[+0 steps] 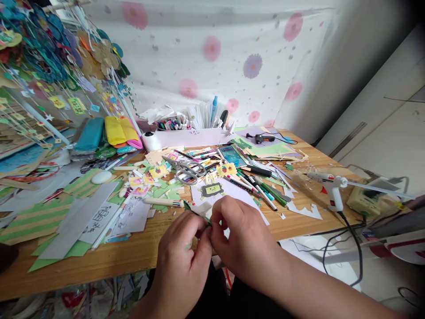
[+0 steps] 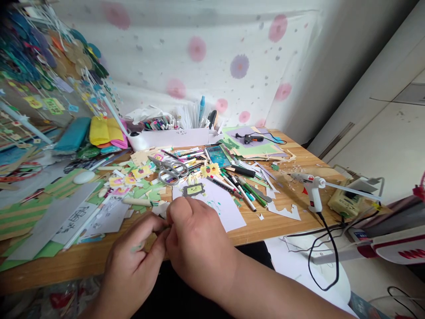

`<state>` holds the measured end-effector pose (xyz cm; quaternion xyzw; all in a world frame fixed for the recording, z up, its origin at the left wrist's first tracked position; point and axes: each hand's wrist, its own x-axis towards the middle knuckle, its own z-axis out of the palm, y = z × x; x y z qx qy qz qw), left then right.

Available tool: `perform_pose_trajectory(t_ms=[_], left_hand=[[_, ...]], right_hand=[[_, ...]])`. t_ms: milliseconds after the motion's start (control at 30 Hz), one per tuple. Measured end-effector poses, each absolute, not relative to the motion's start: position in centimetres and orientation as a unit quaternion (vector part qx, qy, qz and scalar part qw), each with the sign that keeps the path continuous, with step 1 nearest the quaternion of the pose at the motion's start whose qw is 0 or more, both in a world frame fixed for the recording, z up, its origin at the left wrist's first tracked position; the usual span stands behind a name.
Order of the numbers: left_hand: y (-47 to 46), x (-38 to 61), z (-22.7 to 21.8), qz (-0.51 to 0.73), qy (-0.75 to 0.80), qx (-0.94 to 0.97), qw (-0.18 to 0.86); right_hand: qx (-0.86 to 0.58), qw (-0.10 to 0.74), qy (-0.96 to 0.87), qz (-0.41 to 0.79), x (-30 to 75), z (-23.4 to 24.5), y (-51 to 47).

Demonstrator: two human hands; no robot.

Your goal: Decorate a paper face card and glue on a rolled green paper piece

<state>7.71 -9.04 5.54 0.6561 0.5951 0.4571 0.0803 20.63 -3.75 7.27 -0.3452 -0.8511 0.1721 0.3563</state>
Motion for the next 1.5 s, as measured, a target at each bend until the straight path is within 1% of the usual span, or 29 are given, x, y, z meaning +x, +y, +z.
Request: perform_pose_trajectory(t_ms=[100, 233, 433, 600, 667, 733, 833, 967, 1067, 1133, 1200, 1267, 1400, 1500], left_hand=[[-9.1, 7.7, 5.7, 0.463, 0.589, 0.658, 0.079], [-9.1, 7.6, 5.6, 0.475, 0.583, 0.647, 0.126], [-9.1, 7.3, 5.3, 0.479, 0.582, 0.630, 0.185], [-8.9, 6.8, 5.3, 0.480, 0.566, 0.610, 0.278], [-8.8, 6.6, 5.3, 0.488, 0.556, 0.599, 0.306], [-8.7, 6.6, 5.4, 0.493, 0.550, 0.599, 0.310], [-8.8, 6.8, 5.5, 0.491, 0.553, 0.621, 0.259], [-8.9, 7.2, 5.7, 0.497, 0.548, 0.658, 0.140], [-9.0, 7.5, 5.7, 0.496, 0.540, 0.677, 0.057], [-9.0, 7.6, 5.7, 0.490, 0.537, 0.687, 0.026], [-8.9, 7.5, 5.6, 0.491, 0.538, 0.685, 0.022], [-8.9, 7.4, 5.4, 0.495, 0.547, 0.673, 0.058], [-8.8, 7.0, 5.1, 0.506, 0.554, 0.628, 0.206], [-8.7, 6.9, 4.8, 0.523, 0.544, 0.590, 0.288]], right_hand=[[-0.362, 0.347, -0.827, 0.254, 20.7, 7.4, -3.5], [-0.365, 0.339, -0.794, 0.348, 20.9, 7.6, -3.2], [-0.351, 0.325, -0.784, 0.395, 21.4, 8.0, -2.6], [-0.336, 0.309, -0.759, 0.464, 21.8, 8.3, -1.9], [-0.330, 0.311, -0.754, 0.475, 21.9, 8.3, -1.8], [-0.328, 0.314, -0.756, 0.472, 22.0, 8.4, -1.8], [-0.333, 0.320, -0.767, 0.444, 21.9, 8.4, -2.1], [-0.343, 0.341, -0.794, 0.369, 21.6, 8.4, -2.7], [-0.339, 0.361, -0.794, 0.352, 21.3, 8.1, -2.9], [-0.339, 0.373, -0.786, 0.358, 21.3, 7.9, -3.0], [-0.340, 0.383, -0.779, 0.363, 21.3, 7.8, -2.9], [-0.335, 0.387, -0.772, 0.377, 21.5, 7.7, -2.8], [-0.326, 0.368, -0.749, 0.443, 21.7, 7.8, -2.4], [-0.325, 0.353, -0.740, 0.472, 21.8, 8.0, -2.1]])
